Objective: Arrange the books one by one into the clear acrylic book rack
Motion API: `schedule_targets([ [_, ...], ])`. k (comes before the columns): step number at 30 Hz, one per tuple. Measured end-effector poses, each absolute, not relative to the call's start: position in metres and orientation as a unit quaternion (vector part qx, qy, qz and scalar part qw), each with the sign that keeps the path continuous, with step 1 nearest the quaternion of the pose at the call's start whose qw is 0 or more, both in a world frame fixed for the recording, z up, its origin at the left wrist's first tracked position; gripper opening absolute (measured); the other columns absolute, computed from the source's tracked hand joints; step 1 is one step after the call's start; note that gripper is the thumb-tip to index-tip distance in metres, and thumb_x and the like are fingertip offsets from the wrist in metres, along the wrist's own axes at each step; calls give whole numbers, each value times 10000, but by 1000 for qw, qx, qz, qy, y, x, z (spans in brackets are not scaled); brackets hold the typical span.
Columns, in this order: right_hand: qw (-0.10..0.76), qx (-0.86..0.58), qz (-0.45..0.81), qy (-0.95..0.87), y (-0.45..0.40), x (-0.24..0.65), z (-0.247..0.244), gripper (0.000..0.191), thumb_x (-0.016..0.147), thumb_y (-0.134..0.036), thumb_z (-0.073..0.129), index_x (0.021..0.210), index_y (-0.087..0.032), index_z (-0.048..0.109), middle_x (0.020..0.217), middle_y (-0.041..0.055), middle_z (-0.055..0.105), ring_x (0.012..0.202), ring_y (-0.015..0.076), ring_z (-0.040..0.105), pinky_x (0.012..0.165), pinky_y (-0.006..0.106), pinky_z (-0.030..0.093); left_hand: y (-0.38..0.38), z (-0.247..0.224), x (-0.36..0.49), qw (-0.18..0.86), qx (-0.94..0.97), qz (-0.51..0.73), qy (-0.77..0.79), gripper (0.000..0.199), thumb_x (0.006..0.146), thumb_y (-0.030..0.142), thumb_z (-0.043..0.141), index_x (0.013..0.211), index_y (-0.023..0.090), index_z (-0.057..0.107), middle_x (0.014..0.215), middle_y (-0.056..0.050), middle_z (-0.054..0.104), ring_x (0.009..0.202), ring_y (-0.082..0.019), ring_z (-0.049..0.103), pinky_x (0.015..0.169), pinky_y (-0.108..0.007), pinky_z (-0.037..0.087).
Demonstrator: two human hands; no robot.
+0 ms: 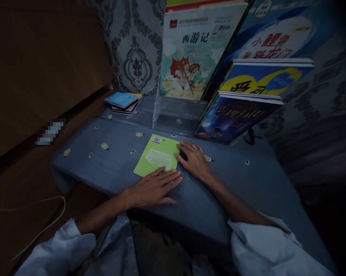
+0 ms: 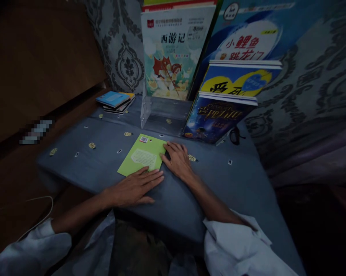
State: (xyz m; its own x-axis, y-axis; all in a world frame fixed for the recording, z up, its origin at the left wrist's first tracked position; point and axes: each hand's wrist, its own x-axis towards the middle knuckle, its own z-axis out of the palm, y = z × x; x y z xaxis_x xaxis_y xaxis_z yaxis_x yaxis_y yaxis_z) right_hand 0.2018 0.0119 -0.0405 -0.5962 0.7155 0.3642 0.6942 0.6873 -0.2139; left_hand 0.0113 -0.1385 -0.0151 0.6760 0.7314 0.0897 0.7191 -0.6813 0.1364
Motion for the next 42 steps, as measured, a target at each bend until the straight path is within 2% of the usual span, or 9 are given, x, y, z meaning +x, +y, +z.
schedule_targets([
  [7,214,-395,10,-893,11,201,-43,464,975,-411,413,1296,-157,631,1384,159,614,1285,313,538,1078,522,373,-138,-23,-25,38,873,80,480,819,977,660,303,1589,157,96,1627,-140,257,1530,-234,188,1253,-424,151],
  [12,203,-394,-1,-897,6,199,-43,477,973,-407,410,1317,-150,618,1408,173,591,1327,325,503,1081,542,369,-127,-21,-53,75,848,97,516,753,1009,615,258,1596,183,66,1647,-122,208,1537,-218,146,1251,-402,180],
  [16,198,-380,-13,-904,-2,195,-41,468,978,-404,417,1321,-153,614,1409,165,593,1349,318,487,1105,537,355,-111,-21,-62,121,827,101,539,753,1006,630,243,1592,173,119,1657,-114,171,1543,-213,107,1246,-390,202],
  [19,194,-362,-13,-912,-11,189,-39,463,986,-395,411,1326,-149,608,1401,160,600,1347,314,492,1115,543,352,-93,-21,-65,140,821,97,545,772,999,650,225,1585,151,161,1661,-112,146,1547,-220,73,1255,-393,164],
  [24,188,-317,-1,-930,-24,180,-36,470,994,-385,405,1341,-133,599,1427,172,575,1360,312,487,1139,548,348,-58,-19,-70,165,816,75,549,787,996,656,183,1591,142,131,1669,-113,85,1549,-234,28,1255,-405,119],
  [34,209,-222,43,-951,-24,181,-49,480,1008,-392,405,1438,-207,514,1520,141,484,1439,282,404,1158,540,354,-24,-24,-63,122,803,72,579,721,1010,590,262,1564,132,200,1657,-151,151,1547,-241,110,1240,-441,119],
  [38,191,-185,53,-962,-27,179,-48,499,1024,-394,379,1501,-256,427,1569,107,418,1470,270,352,1178,555,326,-24,-23,-64,132,804,82,574,715,1008,569,321,1552,115,221,1652,-167,167,1546,-235,116,1241,-444,107],
  [42,176,-163,64,-969,-38,173,-48,506,1025,-374,384,1525,-300,376,1561,69,433,1458,248,375,1188,555,316,-21,-23,-64,119,801,111,576,639,1010,530,363,1513,140,312,1635,-161,243,1535,-242,183,1234,-461,157],
])
